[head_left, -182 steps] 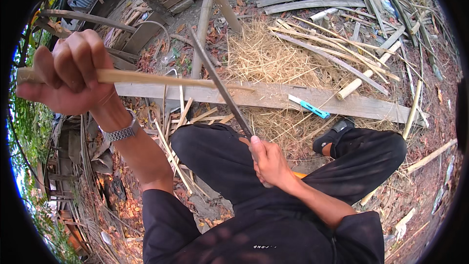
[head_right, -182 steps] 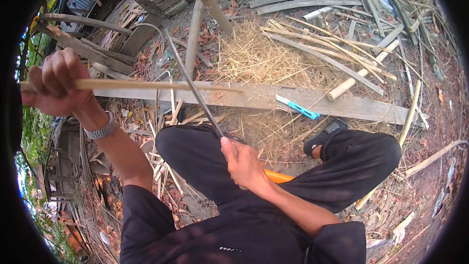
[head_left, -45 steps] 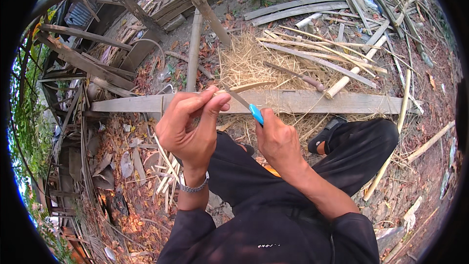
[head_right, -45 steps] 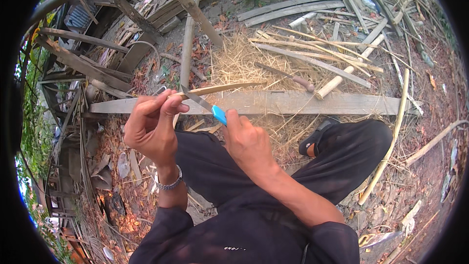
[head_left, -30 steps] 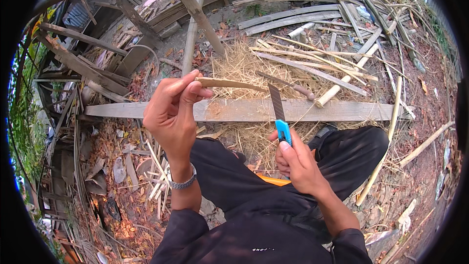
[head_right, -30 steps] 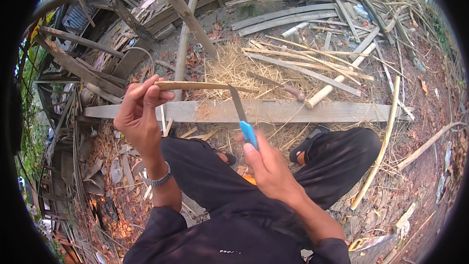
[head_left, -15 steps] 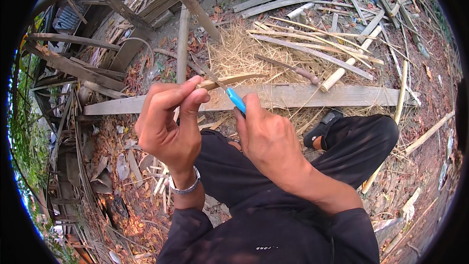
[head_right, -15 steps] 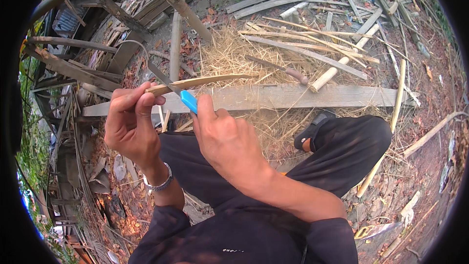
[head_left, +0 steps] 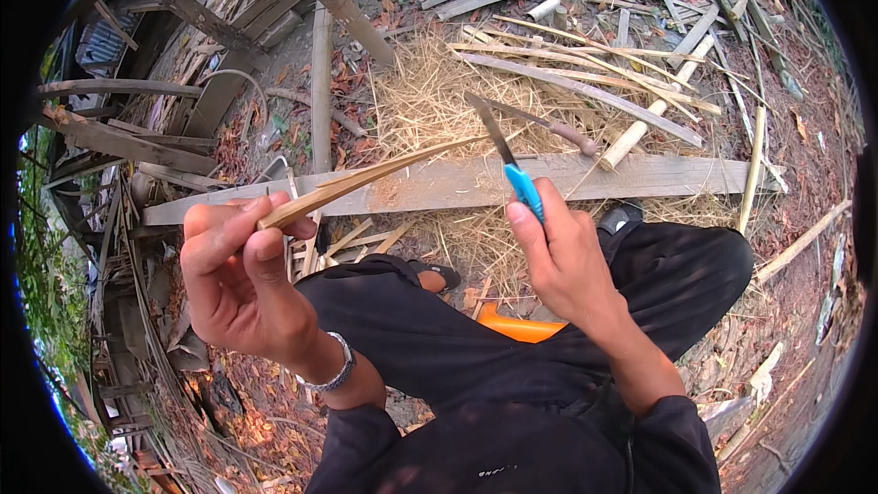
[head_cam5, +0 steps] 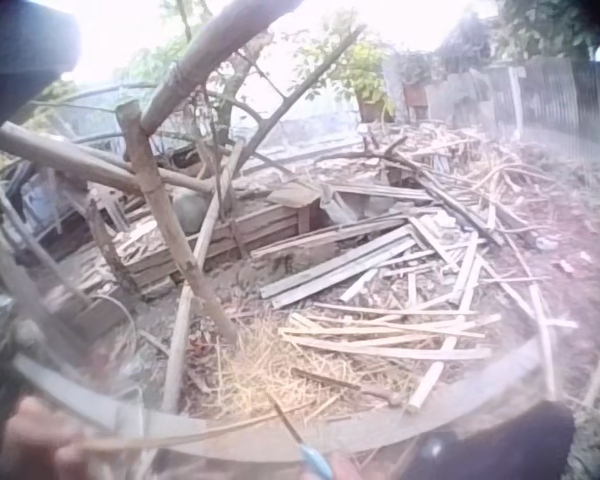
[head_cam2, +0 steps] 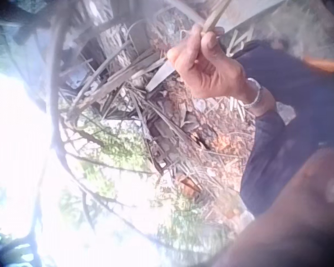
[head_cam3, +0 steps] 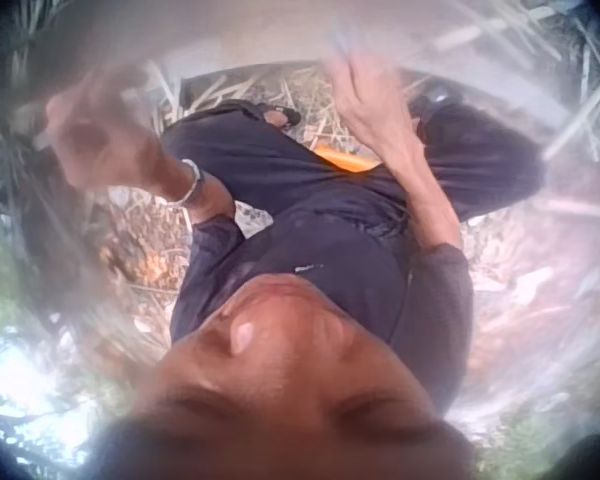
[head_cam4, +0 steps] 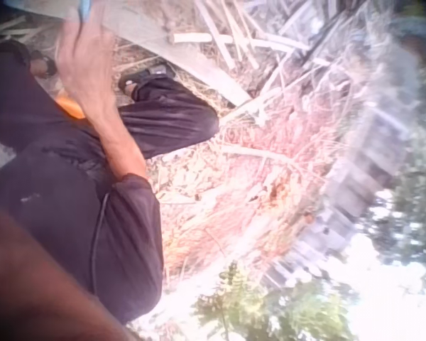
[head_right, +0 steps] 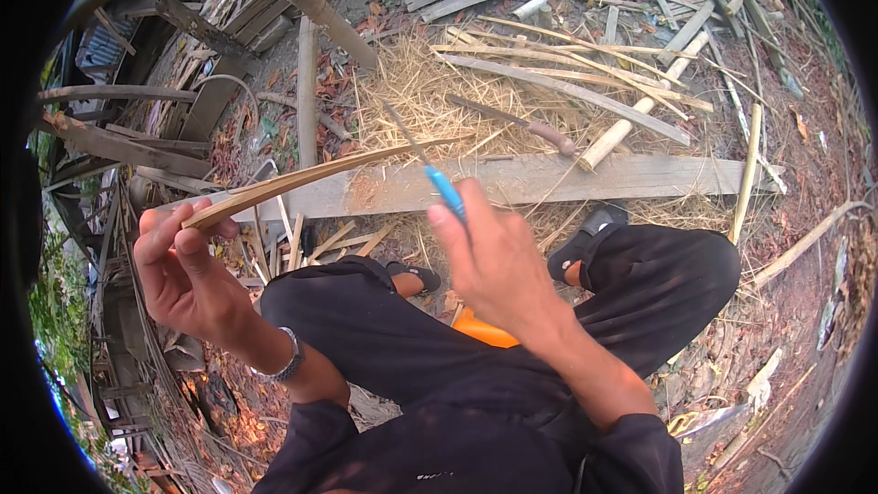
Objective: The person sits cross-legged on the ground and uses a knife to shave and shape a thin strip of bamboo. They repeatedly scrape the bamboo strip to thin it and refine its edges, occasionally switching to a larger curved blade to continue shaping the material.
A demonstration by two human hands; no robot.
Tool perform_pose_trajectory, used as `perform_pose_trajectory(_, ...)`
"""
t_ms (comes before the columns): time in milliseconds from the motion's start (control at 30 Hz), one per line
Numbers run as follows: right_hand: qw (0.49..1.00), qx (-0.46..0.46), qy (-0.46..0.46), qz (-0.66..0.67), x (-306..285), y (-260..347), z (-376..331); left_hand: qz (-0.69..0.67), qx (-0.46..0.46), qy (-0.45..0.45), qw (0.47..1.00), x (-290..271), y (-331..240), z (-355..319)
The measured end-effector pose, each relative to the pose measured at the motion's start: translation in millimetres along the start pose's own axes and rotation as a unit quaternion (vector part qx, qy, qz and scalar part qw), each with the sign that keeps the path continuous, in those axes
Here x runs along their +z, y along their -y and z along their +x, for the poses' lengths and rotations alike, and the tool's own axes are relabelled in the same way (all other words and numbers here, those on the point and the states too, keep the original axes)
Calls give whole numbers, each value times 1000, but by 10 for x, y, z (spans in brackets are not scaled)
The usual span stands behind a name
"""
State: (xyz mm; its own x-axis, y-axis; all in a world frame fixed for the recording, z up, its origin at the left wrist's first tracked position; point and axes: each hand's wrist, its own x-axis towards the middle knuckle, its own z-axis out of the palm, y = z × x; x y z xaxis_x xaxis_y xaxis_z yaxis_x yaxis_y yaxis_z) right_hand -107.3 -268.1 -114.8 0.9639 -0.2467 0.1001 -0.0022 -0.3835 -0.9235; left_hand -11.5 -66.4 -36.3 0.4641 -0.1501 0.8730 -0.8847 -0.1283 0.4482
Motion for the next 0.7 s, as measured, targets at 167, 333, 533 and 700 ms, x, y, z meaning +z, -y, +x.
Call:
perform_pose_trajectory(167,984,-169,26,53,188,638,-114,-3,8,12,1000,57,-75,6)
perform_pose_trajectory(333,988,-142,30,-56,243,644,-109,-21,-3,2,1000,75,-119,-53)
perform_pose_trajectory(533,969,22,30,-246,384,-215,165,-5,34,15,999,49,-94,-37)
perform_pose_trajectory(700,979,69,23,-190,656,-724,281,-9,46,15,999,22,-66,-74)
